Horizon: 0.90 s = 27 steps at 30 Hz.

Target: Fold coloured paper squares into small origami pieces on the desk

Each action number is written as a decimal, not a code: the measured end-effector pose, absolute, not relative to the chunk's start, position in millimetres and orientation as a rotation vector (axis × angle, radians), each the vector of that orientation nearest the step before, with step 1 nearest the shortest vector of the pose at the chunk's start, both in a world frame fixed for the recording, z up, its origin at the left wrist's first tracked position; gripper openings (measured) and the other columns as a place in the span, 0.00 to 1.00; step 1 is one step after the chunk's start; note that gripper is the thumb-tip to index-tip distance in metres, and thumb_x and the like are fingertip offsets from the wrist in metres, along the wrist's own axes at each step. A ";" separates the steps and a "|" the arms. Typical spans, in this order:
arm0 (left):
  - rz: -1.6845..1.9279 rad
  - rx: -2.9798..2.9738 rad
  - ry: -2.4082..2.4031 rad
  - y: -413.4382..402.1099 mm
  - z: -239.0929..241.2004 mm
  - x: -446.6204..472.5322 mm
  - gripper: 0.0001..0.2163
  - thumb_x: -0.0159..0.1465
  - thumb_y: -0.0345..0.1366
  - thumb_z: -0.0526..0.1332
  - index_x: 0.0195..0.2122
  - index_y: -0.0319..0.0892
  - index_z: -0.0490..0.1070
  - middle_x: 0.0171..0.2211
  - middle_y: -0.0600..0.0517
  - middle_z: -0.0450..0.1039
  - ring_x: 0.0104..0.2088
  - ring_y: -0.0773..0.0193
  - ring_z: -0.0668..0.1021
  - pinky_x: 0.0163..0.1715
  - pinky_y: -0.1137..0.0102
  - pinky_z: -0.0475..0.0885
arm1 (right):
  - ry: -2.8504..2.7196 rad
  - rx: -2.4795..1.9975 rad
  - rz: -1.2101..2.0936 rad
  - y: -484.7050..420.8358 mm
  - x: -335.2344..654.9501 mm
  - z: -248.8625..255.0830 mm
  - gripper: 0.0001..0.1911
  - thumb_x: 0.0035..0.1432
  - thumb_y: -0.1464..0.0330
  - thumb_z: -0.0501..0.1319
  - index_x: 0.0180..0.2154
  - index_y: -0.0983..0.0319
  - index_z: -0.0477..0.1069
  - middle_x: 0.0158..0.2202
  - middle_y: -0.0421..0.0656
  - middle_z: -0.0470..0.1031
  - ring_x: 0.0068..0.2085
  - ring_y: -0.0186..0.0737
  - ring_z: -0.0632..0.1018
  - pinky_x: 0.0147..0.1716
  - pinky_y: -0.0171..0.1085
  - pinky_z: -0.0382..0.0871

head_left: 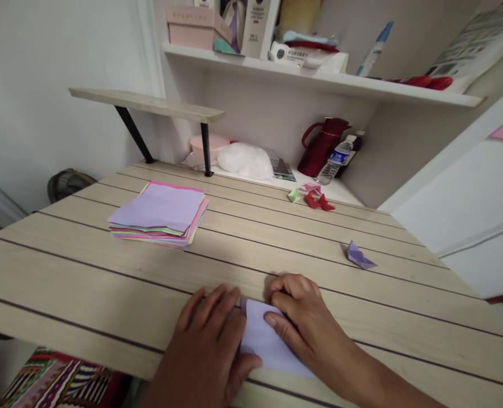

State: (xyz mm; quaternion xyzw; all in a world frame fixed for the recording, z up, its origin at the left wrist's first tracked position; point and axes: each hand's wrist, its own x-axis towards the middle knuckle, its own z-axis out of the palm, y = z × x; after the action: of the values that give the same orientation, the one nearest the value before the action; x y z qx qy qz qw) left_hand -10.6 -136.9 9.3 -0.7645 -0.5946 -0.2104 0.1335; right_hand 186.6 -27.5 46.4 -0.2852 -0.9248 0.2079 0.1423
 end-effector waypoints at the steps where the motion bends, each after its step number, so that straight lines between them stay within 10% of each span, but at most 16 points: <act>1: -0.647 -2.230 -1.748 -137.8 9.4 -9.9 0.16 0.65 0.50 0.60 0.49 0.48 0.69 0.59 0.51 0.72 0.59 0.55 0.71 0.58 0.55 0.63 | -2.677 -0.829 0.588 -27.3 186.1 45.1 0.05 0.69 0.65 0.56 0.38 0.58 0.66 0.44 0.45 0.68 0.47 0.48 0.68 0.50 0.51 0.61; 9: -0.892 -2.306 -1.960 -141.8 20.4 -6.6 0.15 0.68 0.53 0.53 0.41 0.49 0.70 0.60 0.49 0.70 0.62 0.56 0.68 0.63 0.52 0.60 | -2.669 -0.865 0.555 -25.1 186.8 40.3 0.12 0.63 0.61 0.64 0.39 0.58 0.63 0.47 0.45 0.69 0.50 0.50 0.68 0.51 0.52 0.60; 18: -0.818 -2.426 -1.978 -139.7 18.9 -12.0 0.11 0.66 0.50 0.58 0.39 0.49 0.69 0.62 0.49 0.67 0.63 0.51 0.67 0.59 0.43 0.63 | -2.592 -0.869 0.737 -27.4 186.5 49.0 0.13 0.72 0.65 0.48 0.34 0.58 0.65 0.44 0.42 0.69 0.49 0.47 0.69 0.53 0.52 0.58; 27: -0.746 -2.281 -1.818 -140.6 10.0 -10.0 0.35 0.50 0.45 0.73 0.56 0.39 0.61 0.65 0.35 0.61 0.62 0.47 0.68 0.57 0.46 0.69 | -2.620 -0.917 0.560 -23.7 184.0 39.4 0.11 0.67 0.61 0.59 0.33 0.58 0.69 0.44 0.43 0.70 0.47 0.48 0.70 0.50 0.50 0.62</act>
State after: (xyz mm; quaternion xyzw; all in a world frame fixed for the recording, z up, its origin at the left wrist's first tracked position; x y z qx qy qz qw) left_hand -10.0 -140.6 10.0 -0.7560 -0.6026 -0.2471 0.0653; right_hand 184.0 -23.7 39.4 -0.3198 -0.9142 0.1954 0.1542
